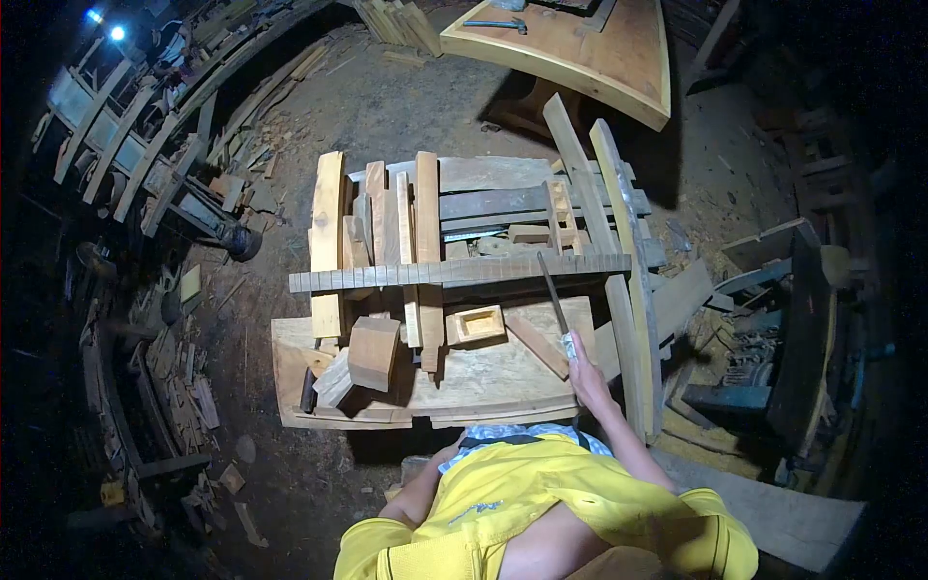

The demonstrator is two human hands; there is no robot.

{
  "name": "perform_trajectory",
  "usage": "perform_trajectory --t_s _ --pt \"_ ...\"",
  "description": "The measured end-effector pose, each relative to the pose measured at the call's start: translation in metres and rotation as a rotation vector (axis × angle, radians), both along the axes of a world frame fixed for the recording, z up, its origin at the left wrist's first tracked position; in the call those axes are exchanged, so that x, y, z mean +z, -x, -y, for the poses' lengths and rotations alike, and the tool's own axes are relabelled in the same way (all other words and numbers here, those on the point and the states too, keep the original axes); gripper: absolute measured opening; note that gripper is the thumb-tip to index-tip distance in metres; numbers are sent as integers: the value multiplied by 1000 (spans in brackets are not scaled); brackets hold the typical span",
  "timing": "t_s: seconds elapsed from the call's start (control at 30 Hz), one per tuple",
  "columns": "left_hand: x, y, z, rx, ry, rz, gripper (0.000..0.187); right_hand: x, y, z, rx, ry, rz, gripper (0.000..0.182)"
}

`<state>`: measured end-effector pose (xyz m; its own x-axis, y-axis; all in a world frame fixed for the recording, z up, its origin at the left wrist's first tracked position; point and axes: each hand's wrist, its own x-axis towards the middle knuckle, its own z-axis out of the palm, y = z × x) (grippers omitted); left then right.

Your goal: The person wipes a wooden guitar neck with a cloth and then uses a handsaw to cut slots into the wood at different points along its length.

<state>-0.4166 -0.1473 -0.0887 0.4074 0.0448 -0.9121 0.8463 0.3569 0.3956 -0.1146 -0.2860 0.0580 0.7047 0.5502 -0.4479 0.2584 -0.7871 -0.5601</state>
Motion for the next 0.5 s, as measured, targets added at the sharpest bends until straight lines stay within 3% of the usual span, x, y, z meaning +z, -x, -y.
perform_trajectory --t_s 0.5 --pt "2 -1 -9 -26 -19 28 69 2 4 -2 12 22 36 57"
